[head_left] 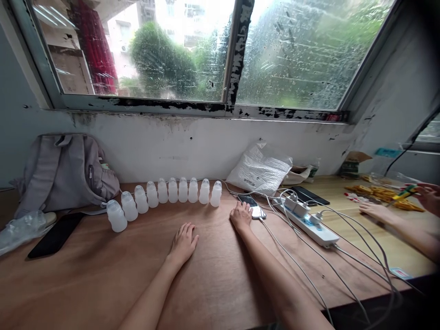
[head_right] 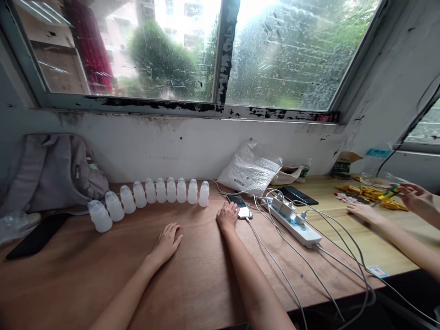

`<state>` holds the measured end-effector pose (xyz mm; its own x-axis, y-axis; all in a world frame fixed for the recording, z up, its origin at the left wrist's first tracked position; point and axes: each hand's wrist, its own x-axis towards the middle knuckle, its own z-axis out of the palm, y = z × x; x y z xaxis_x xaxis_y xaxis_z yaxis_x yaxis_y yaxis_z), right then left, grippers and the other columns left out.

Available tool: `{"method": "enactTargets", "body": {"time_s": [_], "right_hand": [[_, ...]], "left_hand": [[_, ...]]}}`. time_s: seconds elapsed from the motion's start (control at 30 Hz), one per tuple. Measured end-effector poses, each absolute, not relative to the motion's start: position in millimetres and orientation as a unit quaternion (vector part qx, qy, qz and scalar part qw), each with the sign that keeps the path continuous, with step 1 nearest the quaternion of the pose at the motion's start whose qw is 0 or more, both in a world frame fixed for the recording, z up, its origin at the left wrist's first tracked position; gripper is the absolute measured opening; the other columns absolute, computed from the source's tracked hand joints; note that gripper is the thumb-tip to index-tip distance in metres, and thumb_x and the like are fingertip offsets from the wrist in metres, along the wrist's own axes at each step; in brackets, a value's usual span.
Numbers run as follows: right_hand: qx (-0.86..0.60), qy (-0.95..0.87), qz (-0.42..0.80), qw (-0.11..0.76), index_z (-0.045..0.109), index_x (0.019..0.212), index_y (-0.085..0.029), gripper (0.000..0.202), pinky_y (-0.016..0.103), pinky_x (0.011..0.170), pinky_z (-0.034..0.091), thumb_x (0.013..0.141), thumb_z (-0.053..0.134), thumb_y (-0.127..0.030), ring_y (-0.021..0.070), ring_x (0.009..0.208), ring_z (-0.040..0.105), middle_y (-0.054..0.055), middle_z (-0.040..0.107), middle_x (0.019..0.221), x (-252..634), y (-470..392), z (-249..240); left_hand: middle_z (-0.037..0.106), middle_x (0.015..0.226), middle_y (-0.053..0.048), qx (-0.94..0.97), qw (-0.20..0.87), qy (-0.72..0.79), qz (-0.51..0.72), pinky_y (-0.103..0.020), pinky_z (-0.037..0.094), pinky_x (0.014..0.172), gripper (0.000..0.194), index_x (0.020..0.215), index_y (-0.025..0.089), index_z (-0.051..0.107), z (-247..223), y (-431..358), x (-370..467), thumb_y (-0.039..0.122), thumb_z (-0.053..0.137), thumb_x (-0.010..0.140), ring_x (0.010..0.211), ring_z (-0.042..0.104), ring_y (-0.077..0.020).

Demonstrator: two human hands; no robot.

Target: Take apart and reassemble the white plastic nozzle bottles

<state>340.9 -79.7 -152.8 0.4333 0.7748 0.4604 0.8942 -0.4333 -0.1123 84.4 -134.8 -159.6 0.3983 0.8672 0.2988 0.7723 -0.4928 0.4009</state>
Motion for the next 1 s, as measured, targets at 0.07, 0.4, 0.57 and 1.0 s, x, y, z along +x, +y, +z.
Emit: {"method": "enactTargets", "body": {"time_s": [0.07,0.4,0.57,1.0], "right_hand": [[-0.812,-0.532,-0.165,0.176,0.042,0.118,-0.002,0.043,0.044,0.094,0.017,0.078,0.036,-0.017,0.0336,0.116,0.031,0.024,0.04,0.123,338.2,-84.7,-150.2],[-0.702,-0.687,-0.1,0.156,0.051,0.108,-0.018,0.031,0.032,0.09,0.026,0.086,0.033,-0.028,0.0218,0.105,0.043,0.01,0.051,0.116,274.5,-126.1,-160.4],[-0.661,-0.725,-0.066,0.182,0.048,0.112,-0.019,0.032,0.036,0.093,0.023,0.086,0.034,-0.029,0.023,0.11,0.04,0.01,0.048,0.12,255.1,-140.0,-161.2],[-0.654,-0.724,-0.023,0.217,0.056,0.093,-0.02,0.021,0.027,0.082,0.03,0.084,0.038,-0.024,0.0186,0.093,0.049,0.006,0.059,0.098,258.1,-142.1,-151.0]], "left_hand": [[0.048,0.123,-0.011,0.832,0.084,0.497,0.232,-0.036,0.031,0.098,0.039,0.114,0.014,0.049,-158.0,-135.8,85.7,0.036,0.035,0.084,0.117,0.038,-0.0216],[0.031,0.138,-0.009,0.822,0.033,0.549,0.147,-0.044,0.016,0.104,0.051,0.13,0.017,0.033,-160.8,-136.0,93.2,0.041,0.022,0.086,0.128,0.023,-0.0228],[0.031,0.137,-0.01,0.82,0.027,0.553,0.145,-0.045,0.017,0.103,0.05,0.13,0.017,0.035,-158.9,-137.6,94.9,0.039,0.024,0.086,0.127,0.024,-0.0231],[0.054,0.089,-0.007,0.608,-0.087,0.617,0.492,-0.032,0.043,0.078,0.028,0.093,0.017,0.048,-118.1,-134.8,-69.6,0.038,0.049,0.074,0.084,0.054,-0.0198]]}}
